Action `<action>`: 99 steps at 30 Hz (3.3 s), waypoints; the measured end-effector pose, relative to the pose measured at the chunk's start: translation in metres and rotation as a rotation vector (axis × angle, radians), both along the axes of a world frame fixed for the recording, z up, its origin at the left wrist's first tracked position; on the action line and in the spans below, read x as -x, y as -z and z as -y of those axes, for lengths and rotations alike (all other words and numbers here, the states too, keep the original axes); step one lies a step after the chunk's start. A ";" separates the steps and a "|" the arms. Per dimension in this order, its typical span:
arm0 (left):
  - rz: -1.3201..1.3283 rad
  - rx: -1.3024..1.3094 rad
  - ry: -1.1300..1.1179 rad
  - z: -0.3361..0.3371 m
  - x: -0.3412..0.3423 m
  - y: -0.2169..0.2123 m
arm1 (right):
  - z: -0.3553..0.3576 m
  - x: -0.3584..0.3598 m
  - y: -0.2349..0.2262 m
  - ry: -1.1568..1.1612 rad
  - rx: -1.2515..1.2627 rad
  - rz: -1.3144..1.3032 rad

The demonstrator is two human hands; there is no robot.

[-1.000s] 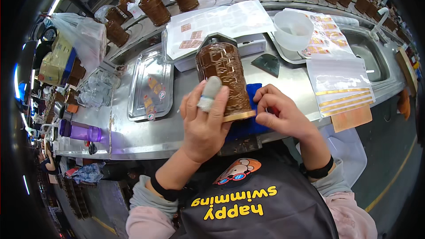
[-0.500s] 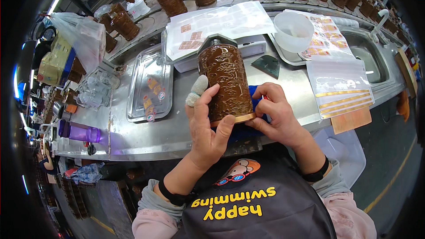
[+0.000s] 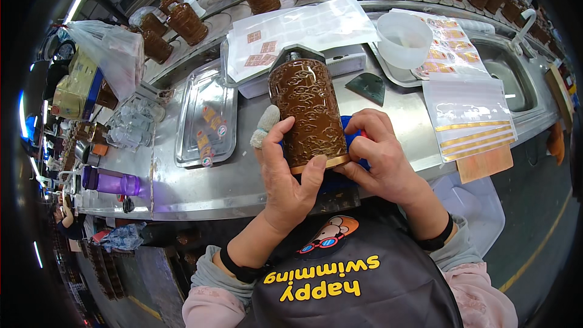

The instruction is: Applying decorative brand decals and gold logos to ceramic liquor bottles using water and a squeegee.

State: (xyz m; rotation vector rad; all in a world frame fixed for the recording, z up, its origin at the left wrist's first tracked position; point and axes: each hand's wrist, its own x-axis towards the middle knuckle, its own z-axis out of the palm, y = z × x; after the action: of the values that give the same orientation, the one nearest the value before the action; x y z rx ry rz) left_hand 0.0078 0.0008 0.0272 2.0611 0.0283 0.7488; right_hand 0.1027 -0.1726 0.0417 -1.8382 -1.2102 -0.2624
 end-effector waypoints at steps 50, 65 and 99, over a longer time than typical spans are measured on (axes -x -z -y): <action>0.338 -0.656 0.071 -0.019 0.023 -0.001 | -0.001 0.000 0.013 -0.030 -0.047 -0.141; 0.478 -1.011 0.141 -0.003 -0.001 -0.018 | 0.003 0.001 0.010 -0.017 -0.006 -0.166; 0.151 -0.549 -0.073 -0.011 0.004 -0.007 | -0.008 0.024 -0.014 0.068 -0.240 -0.835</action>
State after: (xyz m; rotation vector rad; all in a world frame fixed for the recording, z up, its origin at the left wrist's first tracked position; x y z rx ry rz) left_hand 0.0040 0.0121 0.0345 2.5209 -0.2098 1.0428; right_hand 0.0790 -0.1649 0.0562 -1.5234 -0.5056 0.2972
